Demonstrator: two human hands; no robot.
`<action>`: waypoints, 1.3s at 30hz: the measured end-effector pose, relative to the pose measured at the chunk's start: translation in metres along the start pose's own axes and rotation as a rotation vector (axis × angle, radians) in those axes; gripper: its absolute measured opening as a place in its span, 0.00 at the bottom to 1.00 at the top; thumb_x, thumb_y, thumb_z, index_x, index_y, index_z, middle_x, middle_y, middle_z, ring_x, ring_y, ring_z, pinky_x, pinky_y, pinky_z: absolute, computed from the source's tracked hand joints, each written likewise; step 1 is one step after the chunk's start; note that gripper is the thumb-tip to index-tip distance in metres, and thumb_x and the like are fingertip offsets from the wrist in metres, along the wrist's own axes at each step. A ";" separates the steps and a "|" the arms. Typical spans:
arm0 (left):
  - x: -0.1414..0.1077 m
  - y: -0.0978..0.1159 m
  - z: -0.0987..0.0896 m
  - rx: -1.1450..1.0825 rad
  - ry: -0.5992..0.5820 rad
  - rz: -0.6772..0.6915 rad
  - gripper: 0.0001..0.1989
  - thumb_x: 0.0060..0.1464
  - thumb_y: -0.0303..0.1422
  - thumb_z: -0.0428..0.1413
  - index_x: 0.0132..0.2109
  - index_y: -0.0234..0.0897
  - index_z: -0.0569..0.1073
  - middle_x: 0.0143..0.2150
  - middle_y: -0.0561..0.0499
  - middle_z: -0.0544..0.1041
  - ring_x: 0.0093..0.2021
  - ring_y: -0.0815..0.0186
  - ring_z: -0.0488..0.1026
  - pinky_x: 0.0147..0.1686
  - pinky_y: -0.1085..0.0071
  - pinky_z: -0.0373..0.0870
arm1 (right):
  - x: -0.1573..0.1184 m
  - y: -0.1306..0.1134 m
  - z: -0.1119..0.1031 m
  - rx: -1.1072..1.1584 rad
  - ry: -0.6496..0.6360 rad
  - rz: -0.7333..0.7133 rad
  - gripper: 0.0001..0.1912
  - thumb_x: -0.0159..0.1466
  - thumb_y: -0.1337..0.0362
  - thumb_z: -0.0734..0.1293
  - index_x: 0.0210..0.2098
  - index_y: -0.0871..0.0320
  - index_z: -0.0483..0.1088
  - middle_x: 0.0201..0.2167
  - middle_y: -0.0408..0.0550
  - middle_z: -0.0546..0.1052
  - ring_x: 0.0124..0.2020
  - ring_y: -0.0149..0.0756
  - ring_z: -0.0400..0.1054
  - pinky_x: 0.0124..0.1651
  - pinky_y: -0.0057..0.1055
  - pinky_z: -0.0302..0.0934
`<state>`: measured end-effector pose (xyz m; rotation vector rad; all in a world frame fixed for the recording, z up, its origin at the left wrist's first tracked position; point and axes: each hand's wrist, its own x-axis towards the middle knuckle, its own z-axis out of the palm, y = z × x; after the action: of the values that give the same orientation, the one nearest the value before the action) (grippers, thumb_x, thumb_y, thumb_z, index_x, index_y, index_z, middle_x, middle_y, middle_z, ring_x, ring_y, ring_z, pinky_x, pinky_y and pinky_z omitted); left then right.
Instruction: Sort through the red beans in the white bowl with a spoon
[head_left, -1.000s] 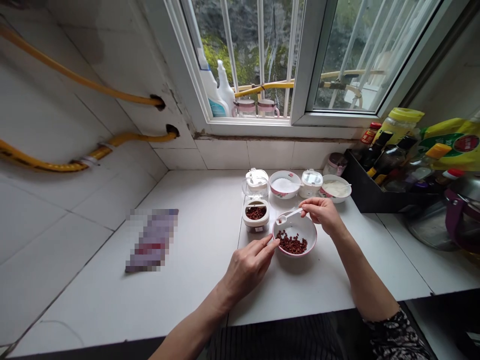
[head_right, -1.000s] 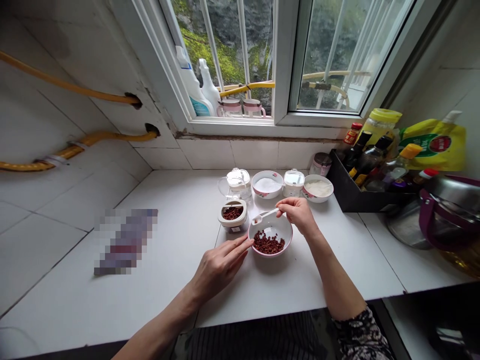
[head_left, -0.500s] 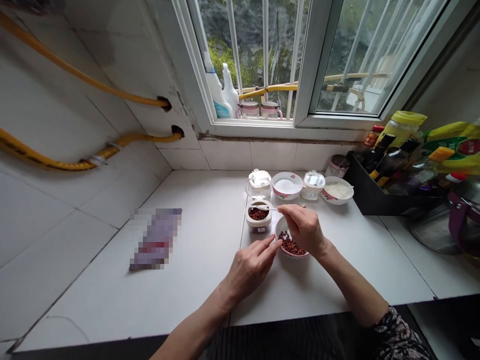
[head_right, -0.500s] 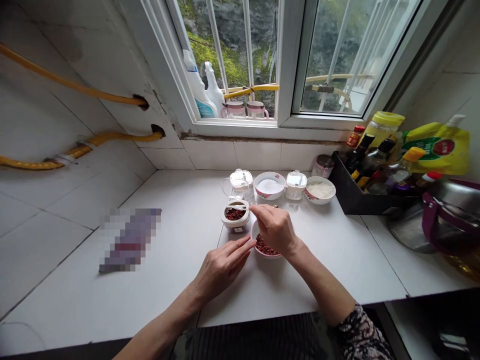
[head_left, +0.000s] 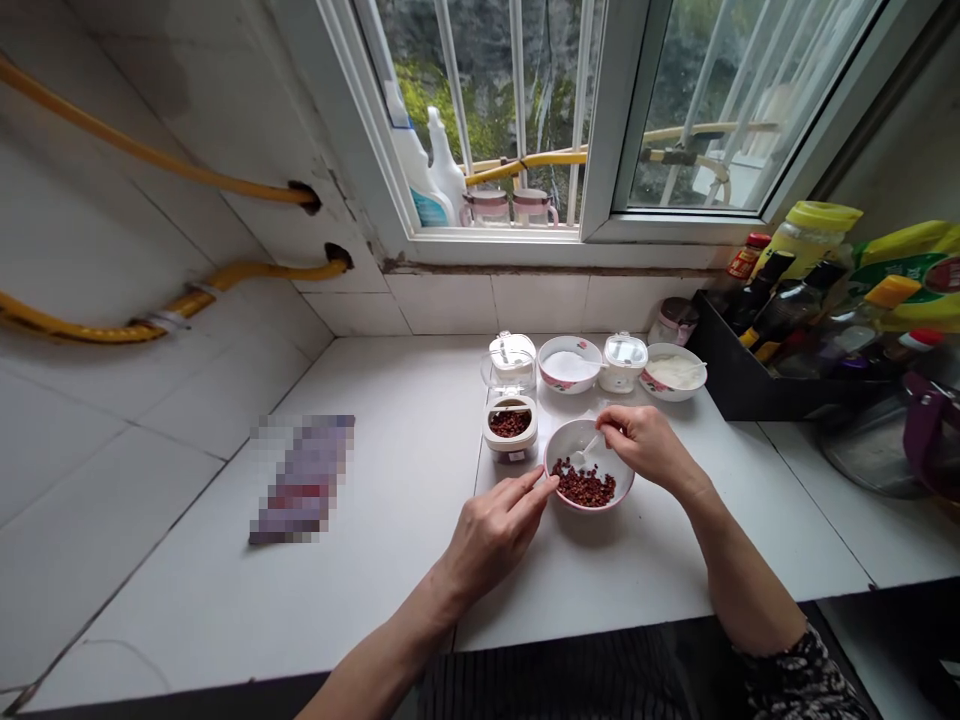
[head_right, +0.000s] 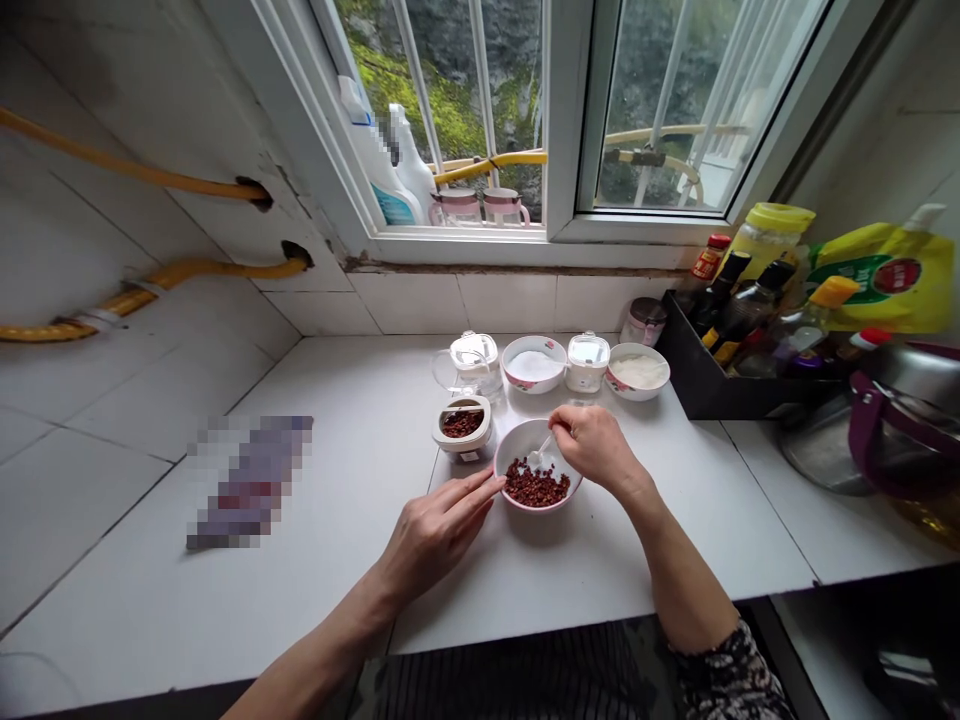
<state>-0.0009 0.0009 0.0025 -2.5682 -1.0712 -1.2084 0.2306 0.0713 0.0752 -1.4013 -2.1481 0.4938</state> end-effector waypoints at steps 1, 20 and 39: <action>0.000 0.000 0.000 0.002 -0.001 0.001 0.16 0.64 0.24 0.50 0.56 0.35 0.73 0.50 0.41 0.79 0.42 0.63 0.79 0.37 0.70 0.78 | 0.000 -0.002 0.002 0.025 -0.024 0.012 0.11 0.60 0.69 0.61 0.28 0.57 0.75 0.22 0.44 0.76 0.23 0.31 0.65 0.29 0.28 0.54; 0.002 0.001 -0.001 0.006 0.016 0.005 0.15 0.64 0.23 0.50 0.56 0.34 0.73 0.51 0.41 0.79 0.42 0.62 0.80 0.37 0.70 0.79 | 0.006 0.003 -0.001 0.544 0.022 0.260 0.10 0.53 0.59 0.65 0.26 0.59 0.74 0.18 0.44 0.76 0.24 0.33 0.66 0.31 0.30 0.56; 0.001 0.000 0.001 0.013 0.001 0.001 0.15 0.64 0.23 0.49 0.55 0.33 0.73 0.49 0.41 0.80 0.41 0.62 0.79 0.37 0.69 0.79 | 0.021 -0.014 0.018 0.823 0.203 0.280 0.13 0.52 0.56 0.69 0.29 0.60 0.74 0.20 0.46 0.78 0.15 0.26 0.57 0.19 0.25 0.52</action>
<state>0.0005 0.0015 0.0025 -2.5583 -1.0743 -1.1980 0.2025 0.0843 0.0735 -1.1827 -1.3269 1.1268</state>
